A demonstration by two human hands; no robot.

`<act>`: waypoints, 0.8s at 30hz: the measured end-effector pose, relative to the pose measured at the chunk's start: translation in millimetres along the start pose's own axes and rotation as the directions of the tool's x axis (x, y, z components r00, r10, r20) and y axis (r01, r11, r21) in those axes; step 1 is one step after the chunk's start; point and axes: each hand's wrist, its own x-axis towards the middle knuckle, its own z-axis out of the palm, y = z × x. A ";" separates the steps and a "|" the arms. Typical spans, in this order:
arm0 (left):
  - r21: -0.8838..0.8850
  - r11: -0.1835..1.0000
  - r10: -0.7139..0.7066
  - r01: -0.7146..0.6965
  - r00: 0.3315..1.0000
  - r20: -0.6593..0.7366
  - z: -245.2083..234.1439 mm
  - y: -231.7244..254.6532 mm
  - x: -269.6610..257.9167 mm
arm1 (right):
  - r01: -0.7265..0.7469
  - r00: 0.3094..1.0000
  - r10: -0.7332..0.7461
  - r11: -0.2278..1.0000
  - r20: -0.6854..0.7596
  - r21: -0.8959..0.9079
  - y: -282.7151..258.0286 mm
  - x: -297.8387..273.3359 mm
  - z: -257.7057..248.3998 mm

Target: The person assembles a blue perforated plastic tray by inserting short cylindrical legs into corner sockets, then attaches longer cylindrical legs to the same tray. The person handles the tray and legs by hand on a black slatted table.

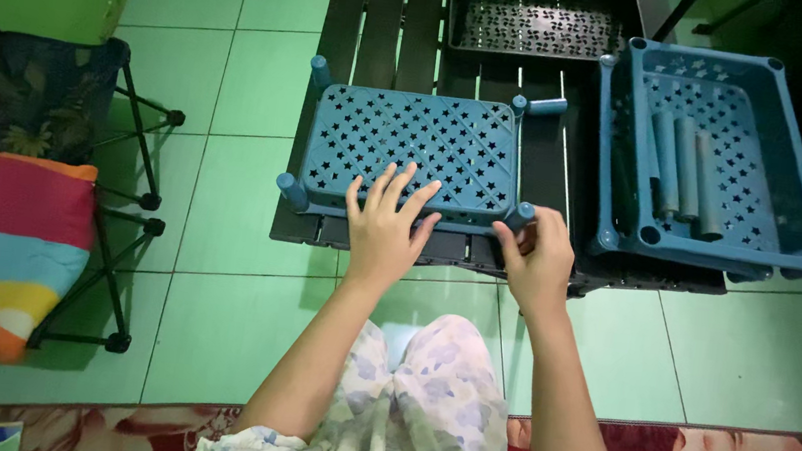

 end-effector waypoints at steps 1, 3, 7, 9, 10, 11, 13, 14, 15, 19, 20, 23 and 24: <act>-0.005 1.000 -0.001 0.001 1.000 -0.001 0.3 0.0 -0.4 | 0.012 1.000 -0.012 1.000 -0.004 -0.005 1.7 -0.3 0.2; -0.008 1.000 0.000 0.000 1.000 -0.001 1.3 -0.6 -0.3 | 0.018 1.000 -0.019 1.000 0.015 0.015 5.9 1.2 -0.9; 0.001 1.000 0.010 -0.010 1.000 -0.014 2.0 -2.7 -1.2 | -0.005 0.996 0.000 0.998 0.093 0.061 12.1 5.4 -4.5; 0.002 1.000 0.011 -0.011 1.000 -0.017 4.4 -2.6 -0.7 | -0.003 0.992 -0.007 0.997 0.122 0.077 14.3 8.3 -7.5; 0.002 1.000 0.010 -0.010 1.000 -0.012 5.0 -2.9 -1.4 | 0.003 0.991 -0.016 0.995 0.135 0.096 15.2 9.6 -8.8; 0.002 1.000 0.009 -0.009 1.000 -0.004 4.5 -3.5 -2.5 | 0.005 0.989 -0.022 0.993 0.147 0.114 14.9 9.4 -9.6; -0.007 1.000 0.005 -0.005 1.000 -0.002 2.8 -3.5 -2.3 | -0.007 0.986 -0.011 0.994 0.164 0.109 13.5 11.1 -10.7; -0.012 1.000 0.004 -0.004 1.000 -0.002 1.2 -3.0 -1.4 | -0.012 0.985 -0.006 0.994 0.170 0.106 12.3 11.5 -12.2; -0.012 1.000 0.005 -0.005 1.000 0.010 -0.2 -2.4 0.6 | -0.023 0.986 0.008 0.996 0.167 0.090 11.3 12.5 -13.3; 0.036 0.999 -0.027 0.026 0.999 0.037 -10.4 -2.1 8.0 | -0.044 0.987 0.035 0.998 0.155 0.055 0.8 5.3 -6.0; 0.058 0.997 -0.044 0.042 0.998 0.037 -13.0 -1.8 8.3 | -0.044 0.988 0.035 0.998 0.151 0.051 -1.7 1.3 -1.6; 0.063 0.998 0.015 -0.019 0.998 0.067 -19.8 -3.7 8.2 | -0.092 0.954 0.029 0.975 0.298 0.201 -6.7 -13.2 11.4; 0.024 1.000 0.018 -0.020 0.996 0.082 -20.9 -5.8 8.7 | -0.128 0.952 0.058 0.967 0.299 0.219 -3.5 -9.4 14.7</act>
